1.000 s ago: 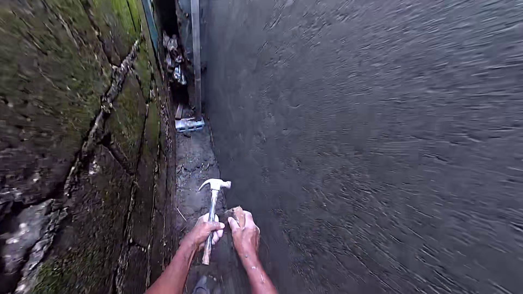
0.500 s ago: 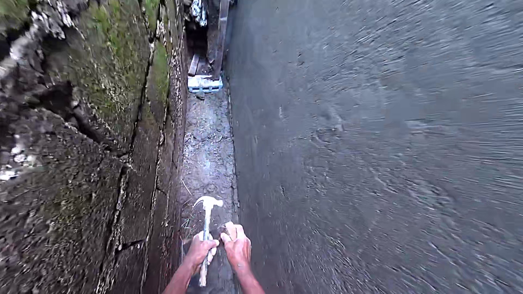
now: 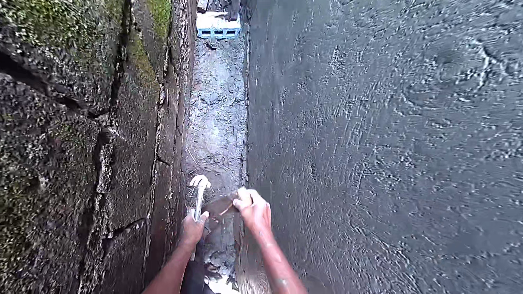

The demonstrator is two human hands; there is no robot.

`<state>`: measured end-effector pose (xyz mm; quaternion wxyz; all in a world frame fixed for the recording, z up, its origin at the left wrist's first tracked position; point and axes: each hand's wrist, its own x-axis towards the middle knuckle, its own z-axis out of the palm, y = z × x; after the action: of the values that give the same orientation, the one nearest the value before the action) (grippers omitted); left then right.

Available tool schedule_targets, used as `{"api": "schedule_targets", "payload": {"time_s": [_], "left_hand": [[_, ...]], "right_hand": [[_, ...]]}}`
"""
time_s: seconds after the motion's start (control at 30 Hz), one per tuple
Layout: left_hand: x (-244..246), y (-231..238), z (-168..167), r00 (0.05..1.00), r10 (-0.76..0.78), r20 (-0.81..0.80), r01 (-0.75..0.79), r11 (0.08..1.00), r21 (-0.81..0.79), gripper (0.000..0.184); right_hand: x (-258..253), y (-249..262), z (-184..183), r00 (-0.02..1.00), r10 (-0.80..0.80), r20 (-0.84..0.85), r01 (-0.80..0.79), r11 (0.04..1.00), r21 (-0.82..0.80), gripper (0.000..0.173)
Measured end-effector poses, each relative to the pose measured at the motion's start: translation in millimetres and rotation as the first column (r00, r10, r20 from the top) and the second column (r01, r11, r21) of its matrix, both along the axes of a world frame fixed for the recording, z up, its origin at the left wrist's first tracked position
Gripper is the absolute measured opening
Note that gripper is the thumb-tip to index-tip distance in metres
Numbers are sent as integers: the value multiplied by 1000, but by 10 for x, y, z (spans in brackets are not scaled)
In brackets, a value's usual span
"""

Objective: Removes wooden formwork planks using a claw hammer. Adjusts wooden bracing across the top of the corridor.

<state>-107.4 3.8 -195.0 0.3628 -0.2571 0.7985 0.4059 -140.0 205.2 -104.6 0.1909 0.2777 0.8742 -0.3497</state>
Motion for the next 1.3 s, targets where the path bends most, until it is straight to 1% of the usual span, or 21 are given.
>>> {"api": "schedule_targets", "payload": {"time_s": [0.07, 0.17, 0.23, 0.27, 0.37, 0.43, 0.5, 0.6, 0.73, 0.83, 0.97, 1.1, 1.23, 1.3], "left_hand": [[65, 12, -4, 998, -57, 8, 58, 992, -111, 50], [268, 61, 84, 991, -131, 22, 133, 975, -176, 51], [356, 134, 192, 982, -185, 48, 191, 961, -198, 51], [347, 193, 254, 974, -209, 83, 222, 954, -204, 51], [203, 389, 362, 962, -225, 154, 249, 955, -162, 46], [17, 489, 429, 959, -214, 188, 240, 962, -126, 44], [-182, 528, 553, 944, -255, 211, 282, 953, -114, 42], [-472, 545, 780, 912, -361, 196, 388, 914, -119, 39], [-679, 605, 948, 896, -415, 158, 433, 895, -109, 37], [-604, 565, 854, 896, -432, 100, 442, 891, -107, 38], [-487, 478, 468, 896, -444, -5, 441, 892, -94, 41], [-551, 446, 131, 874, -485, -11, 482, 870, -102, 42], [-602, 486, 63, 846, -533, 2, 529, 838, -137, 39], [-658, 485, 46, 837, -548, 4, 541, 826, -155, 39]], "right_hand": [[-292, 95, 201, 997, 64, -44, -62, 998, 26, 37], [-763, 226, 383, 983, 185, -14, -184, 981, 59, 37], [-941, 254, 305, 973, 230, 4, -229, 969, 96, 38], [-991, 264, 234, 974, 228, 5, -227, 967, 114, 39], [-1110, 319, 80, 967, 254, 13, -254, 962, 102, 41], [-1190, 343, 55, 957, 290, 11, -290, 954, 80, 42], [-1218, 363, 56, 958, 287, 13, -288, 956, 65, 41], [-1239, 390, 53, 960, 281, 9, -281, 958, 57, 40], [-1262, 368, 38, 966, 260, 1, -260, 965, 35, 39], [-1297, 403, 52, 972, 236, 15, -237, 971, 19, 39], [-1343, 422, 37, 977, 210, 27, -210, 978, 12, 37], [-1370, 463, 27, 988, 148, 36, -148, 989, 1, 38], [-1418, 551, -16, 990, 129, 49, -130, 992, 8, 37], [-1455, 542, -19, 991, 134, 23, -134, 991, 18, 36]]}}
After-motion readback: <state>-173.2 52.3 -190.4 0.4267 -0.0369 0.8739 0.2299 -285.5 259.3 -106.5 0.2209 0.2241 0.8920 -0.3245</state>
